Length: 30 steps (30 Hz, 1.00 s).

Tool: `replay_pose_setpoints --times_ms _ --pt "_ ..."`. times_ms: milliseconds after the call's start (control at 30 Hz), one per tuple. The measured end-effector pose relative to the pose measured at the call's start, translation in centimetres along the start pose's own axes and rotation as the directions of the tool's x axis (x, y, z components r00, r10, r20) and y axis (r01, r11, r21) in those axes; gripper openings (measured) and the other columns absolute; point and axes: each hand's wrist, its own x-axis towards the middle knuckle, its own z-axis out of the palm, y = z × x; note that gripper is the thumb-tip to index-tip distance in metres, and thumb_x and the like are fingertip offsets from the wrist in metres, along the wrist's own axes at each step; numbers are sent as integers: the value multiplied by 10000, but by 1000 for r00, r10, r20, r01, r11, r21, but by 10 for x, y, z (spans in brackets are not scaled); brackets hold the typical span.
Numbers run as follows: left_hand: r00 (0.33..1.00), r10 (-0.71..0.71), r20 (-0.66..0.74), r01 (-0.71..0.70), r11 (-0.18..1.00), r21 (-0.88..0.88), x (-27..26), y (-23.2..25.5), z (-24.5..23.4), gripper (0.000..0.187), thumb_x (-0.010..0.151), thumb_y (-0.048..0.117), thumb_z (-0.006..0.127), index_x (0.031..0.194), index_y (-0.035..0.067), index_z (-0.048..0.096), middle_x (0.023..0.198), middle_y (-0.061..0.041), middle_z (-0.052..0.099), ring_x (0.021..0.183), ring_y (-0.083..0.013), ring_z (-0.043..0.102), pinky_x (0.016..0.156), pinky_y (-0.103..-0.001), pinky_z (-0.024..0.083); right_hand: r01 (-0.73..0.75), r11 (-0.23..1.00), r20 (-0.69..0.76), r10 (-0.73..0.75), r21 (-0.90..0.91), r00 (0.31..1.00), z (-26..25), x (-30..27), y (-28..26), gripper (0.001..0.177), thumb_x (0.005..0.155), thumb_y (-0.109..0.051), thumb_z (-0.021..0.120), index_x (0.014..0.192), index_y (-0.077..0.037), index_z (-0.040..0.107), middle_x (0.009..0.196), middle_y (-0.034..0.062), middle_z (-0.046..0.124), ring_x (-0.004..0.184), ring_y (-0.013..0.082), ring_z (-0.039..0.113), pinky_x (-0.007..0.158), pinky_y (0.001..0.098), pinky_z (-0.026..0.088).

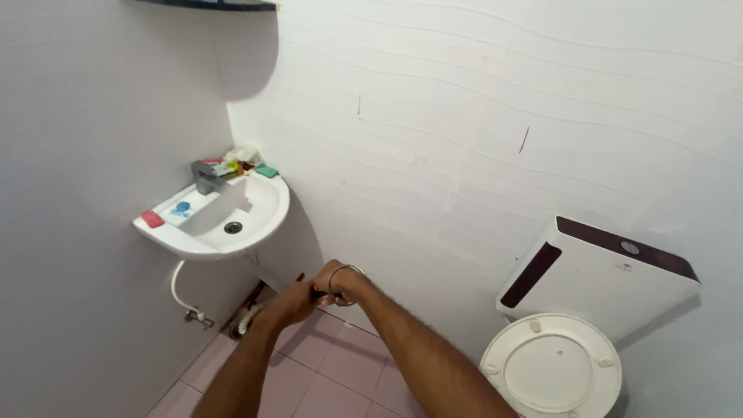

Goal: The person picks up a floor squeegee and wipes the bathroom floor, moving around the toilet and sink before placing the tool back in the corner.

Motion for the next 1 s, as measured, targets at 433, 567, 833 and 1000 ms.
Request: replay_pose_setpoints --times_ms 433,567,833,1000 --pt "991 122 -61 -124 991 -42 -51 20 -14 213 968 184 642 1092 17 687 1050 -195 748 1001 -339 703 900 -469 524 27 996 -33 -30 -90 999 14 -53 -3 171 935 -41 620 842 82 692 686 202 679 469 143 522 340 283 325" --pt "993 99 -59 -100 995 -14 -55 22 -7 190 974 161 624 1060 5 690 990 -208 747 961 -363 711 917 -480 528 46 995 -62 -52 -92 997 14 -69 0 224 966 -69 605 831 109 631 687 205 647 474 187 559 351 305 362" --pt "974 205 -91 -197 976 88 -69 28 -3 219 991 194 599 996 4 707 932 -213 751 932 -385 704 1054 -478 434 103 993 -50 -106 -63 993 18 -77 8 202 954 -38 605 853 134 641 643 182 620 472 193 562 355 308 376" --pt "993 104 -51 -101 994 52 -81 48 -6 267 1002 269 593 1055 29 696 1011 -173 751 954 -337 711 887 -468 538 99 994 -67 -101 -38 993 11 -93 14 180 961 -22 573 849 112 617 663 185 615 485 195 556 362 321 370"
